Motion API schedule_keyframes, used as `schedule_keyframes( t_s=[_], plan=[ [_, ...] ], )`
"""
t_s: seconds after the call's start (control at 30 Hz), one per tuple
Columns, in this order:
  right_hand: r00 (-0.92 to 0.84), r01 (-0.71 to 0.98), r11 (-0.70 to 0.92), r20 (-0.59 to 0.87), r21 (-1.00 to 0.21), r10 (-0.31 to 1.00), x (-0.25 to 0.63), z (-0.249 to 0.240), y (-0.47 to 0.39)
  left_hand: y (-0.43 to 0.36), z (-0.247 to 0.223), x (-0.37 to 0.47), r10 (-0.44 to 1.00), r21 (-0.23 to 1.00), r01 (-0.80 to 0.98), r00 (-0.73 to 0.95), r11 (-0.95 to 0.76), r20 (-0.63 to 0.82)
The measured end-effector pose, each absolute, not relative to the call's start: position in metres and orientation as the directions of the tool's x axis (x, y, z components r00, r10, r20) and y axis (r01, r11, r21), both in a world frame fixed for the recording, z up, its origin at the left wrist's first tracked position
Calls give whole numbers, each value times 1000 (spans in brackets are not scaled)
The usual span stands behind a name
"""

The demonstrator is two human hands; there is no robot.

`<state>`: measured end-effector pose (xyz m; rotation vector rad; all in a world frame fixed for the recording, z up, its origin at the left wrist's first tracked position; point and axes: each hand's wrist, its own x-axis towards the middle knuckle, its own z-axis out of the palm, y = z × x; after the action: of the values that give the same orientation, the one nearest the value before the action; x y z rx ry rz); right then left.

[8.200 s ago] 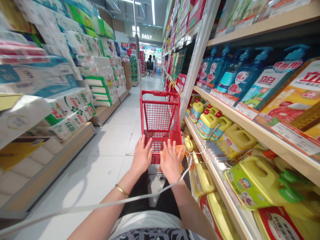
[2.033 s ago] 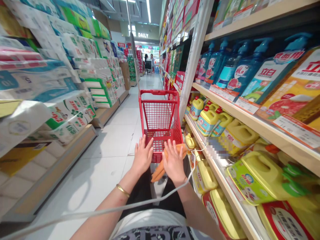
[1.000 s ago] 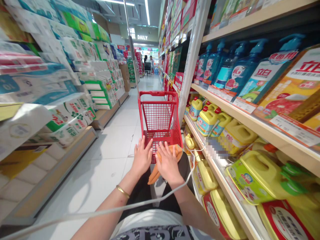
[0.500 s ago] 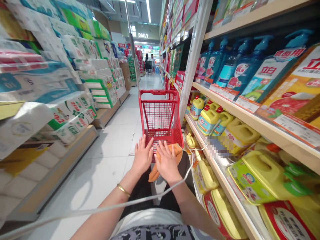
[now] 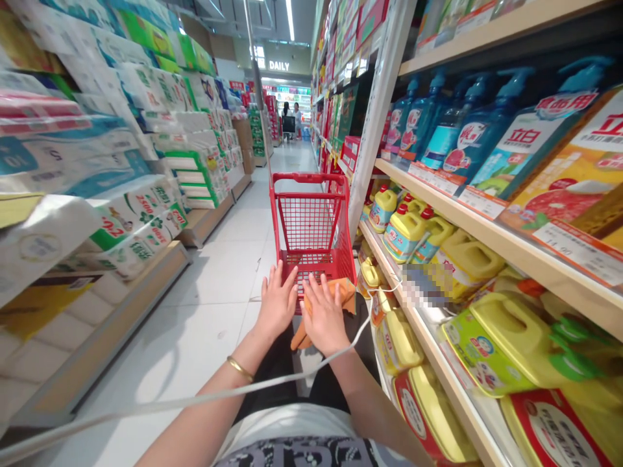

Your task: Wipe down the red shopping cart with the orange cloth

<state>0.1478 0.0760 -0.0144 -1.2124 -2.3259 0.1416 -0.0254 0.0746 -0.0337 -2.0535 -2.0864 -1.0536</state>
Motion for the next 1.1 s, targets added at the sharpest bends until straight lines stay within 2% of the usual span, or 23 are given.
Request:
schedule_keyframes(
  t_s=[0.07,0.2,0.27,0.47,0.53,0.6,0.77,0.83,1.0,1.1],
  plan=[
    [-433,761,561,389,-325,813,162,-13,83,75,-33,-25,876,429,897,-122,-103,466],
    [-162,890,303,385,-341,909,205,-11,105,76,-35,-23,867,434,894,-126,-111,482],
    [-119,906,263,394,-333,911,208,-12,108,76,-37,-22,865,439,892,-133,-109,485],
    [-427,774,559,408,-297,807,149,-16,81,76,-36,-25,871,443,891,-136,-102,473],
    [-476,734,610,414,-299,776,145,-15,79,75,-35,-26,868,433,893,-119,-118,481],
    [-428,756,570,416,-321,802,159,-13,88,76,-35,-26,859,424,894,-101,-142,502],
    [-103,892,274,429,-359,897,202,-12,113,78,-38,-25,839,414,893,-83,-177,538],
    [-137,891,301,431,-340,892,194,-12,109,79,-39,-25,835,408,895,-82,-178,544],
    [-449,750,589,421,-303,788,145,-12,84,76,-38,-28,841,380,909,-69,-169,537],
    [-442,747,585,421,-316,792,153,-12,90,75,-34,-28,838,323,932,-43,-162,544]
  ],
)
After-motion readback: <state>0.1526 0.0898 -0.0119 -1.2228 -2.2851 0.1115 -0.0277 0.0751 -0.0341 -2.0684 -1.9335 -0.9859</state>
